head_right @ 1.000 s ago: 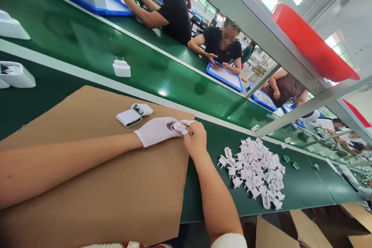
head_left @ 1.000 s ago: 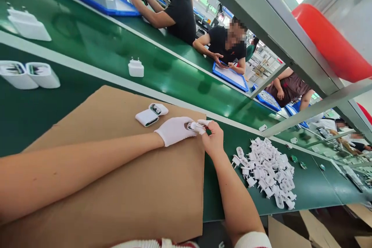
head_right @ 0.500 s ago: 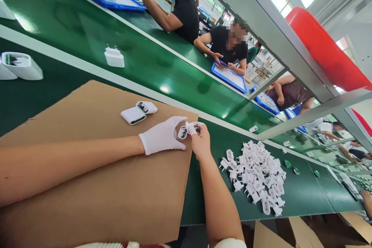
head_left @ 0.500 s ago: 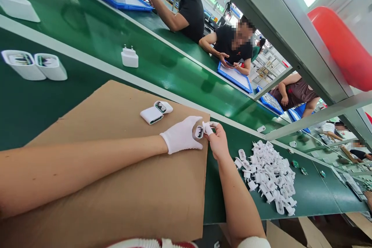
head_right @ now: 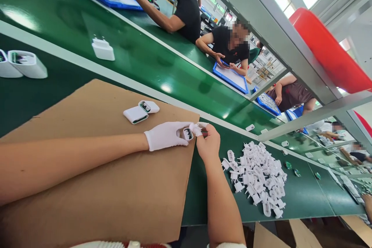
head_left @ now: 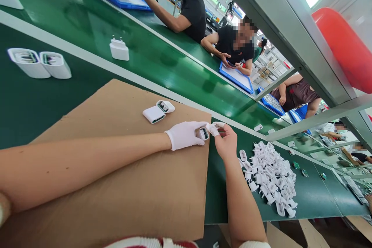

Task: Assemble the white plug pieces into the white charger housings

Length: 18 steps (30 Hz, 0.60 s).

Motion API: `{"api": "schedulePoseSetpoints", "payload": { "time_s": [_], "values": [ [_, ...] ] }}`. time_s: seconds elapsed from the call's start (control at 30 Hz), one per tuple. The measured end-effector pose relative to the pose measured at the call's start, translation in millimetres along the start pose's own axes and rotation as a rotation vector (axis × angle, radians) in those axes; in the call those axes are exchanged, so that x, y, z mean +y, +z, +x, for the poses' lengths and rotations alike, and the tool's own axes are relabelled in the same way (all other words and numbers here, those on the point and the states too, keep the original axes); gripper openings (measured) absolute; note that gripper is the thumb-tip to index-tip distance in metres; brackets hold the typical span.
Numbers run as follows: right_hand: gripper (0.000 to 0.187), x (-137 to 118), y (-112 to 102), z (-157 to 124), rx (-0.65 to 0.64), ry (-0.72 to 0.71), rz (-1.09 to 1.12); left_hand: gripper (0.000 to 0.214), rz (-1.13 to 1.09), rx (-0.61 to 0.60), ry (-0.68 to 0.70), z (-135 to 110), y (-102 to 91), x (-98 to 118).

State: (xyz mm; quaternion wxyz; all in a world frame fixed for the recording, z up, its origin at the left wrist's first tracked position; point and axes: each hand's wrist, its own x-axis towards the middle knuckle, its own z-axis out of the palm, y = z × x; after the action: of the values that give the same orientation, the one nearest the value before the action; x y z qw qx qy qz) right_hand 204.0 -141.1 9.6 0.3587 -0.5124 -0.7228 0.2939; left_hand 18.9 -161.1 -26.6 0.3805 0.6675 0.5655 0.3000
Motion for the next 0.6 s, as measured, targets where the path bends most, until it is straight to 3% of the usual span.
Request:
{"api": "schedulePoseSetpoints", "payload": {
  "time_s": [0.1,0.23,0.37,0.6],
  "values": [
    [0.021,-5.3,-6.8,-6.6,-0.008,-0.148,-0.322,0.031,0.028,0.022,-0.046,1.0,2.3,0.8],
    [0.031,-10.8,-5.4,-10.3,-0.119,-0.249,-0.489,0.027,0.0,0.075,-0.05,2.1,5.0,-0.9],
    [0.033,-10.7,-1.8,-9.7,-0.17,-0.275,-0.548,0.027,-0.032,0.096,-0.052,2.2,6.5,-2.9],
    [0.034,-8.9,-0.5,-9.4,-0.143,-0.307,-0.595,0.028,-0.054,0.085,-0.078,0.3,4.4,-0.1]
  ]
}}
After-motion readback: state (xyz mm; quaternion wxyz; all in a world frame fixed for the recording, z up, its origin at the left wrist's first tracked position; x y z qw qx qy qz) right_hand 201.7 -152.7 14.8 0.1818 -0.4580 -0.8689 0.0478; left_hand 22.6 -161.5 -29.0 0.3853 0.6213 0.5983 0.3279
